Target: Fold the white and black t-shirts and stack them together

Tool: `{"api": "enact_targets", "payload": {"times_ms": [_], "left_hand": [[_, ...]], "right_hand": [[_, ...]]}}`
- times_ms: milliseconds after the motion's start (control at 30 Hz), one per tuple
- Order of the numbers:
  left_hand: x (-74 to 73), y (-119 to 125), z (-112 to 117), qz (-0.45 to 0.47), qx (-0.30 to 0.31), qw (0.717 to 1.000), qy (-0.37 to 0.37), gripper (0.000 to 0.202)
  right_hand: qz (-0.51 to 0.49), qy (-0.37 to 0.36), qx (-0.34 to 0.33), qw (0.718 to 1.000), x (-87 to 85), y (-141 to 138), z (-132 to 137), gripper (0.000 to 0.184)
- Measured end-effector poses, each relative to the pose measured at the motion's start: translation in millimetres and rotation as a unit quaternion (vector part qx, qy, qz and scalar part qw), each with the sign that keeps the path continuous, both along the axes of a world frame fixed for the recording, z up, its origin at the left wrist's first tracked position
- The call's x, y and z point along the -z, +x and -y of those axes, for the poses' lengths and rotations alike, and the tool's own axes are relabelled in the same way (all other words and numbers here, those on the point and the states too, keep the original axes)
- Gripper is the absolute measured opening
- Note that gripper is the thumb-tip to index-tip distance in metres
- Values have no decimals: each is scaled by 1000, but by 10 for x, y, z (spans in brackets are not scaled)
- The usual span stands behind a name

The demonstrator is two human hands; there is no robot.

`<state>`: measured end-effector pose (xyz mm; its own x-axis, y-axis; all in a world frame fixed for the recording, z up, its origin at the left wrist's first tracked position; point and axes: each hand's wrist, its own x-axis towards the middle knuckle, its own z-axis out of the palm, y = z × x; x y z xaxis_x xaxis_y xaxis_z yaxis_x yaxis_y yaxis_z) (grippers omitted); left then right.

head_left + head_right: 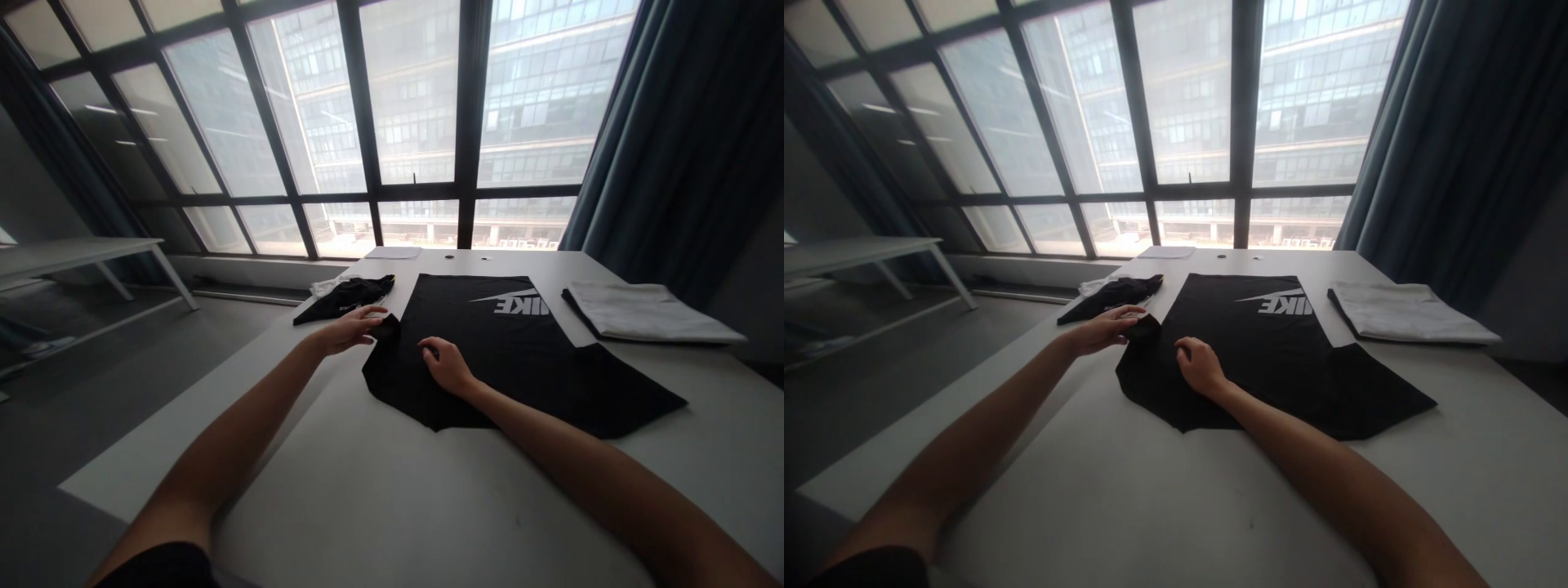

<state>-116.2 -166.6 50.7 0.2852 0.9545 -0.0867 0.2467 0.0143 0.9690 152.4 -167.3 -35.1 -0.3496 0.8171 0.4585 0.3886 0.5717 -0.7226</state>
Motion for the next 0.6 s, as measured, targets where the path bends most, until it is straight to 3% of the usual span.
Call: {"api": "enact_targets", "payload": {"times_ms": [100,167,267,367,500,600], "left_hand": [[21,243,49,69,59,994,59,57],[100,348,27,70,60,989,117,51],[292,398,-61,-44,-22,976,212,33],[512,379,-131,-197,-88,927,305,22],[745,364,-157,-302,-9,878,370,30],[850,350,-185,-368,20,863,345,40]], "right_hand": [[-56,-69,0,996,10,12,-52,30],[-80,-87,12,993,13,23,-73,38],[-98,-92,28,991,29,32,-96,45],[-78,-85,20,993,56,29,-110,36],[-17,-51,4,999,74,28,-105,27],[1,-43,0,999,78,32,-100,34]]}}
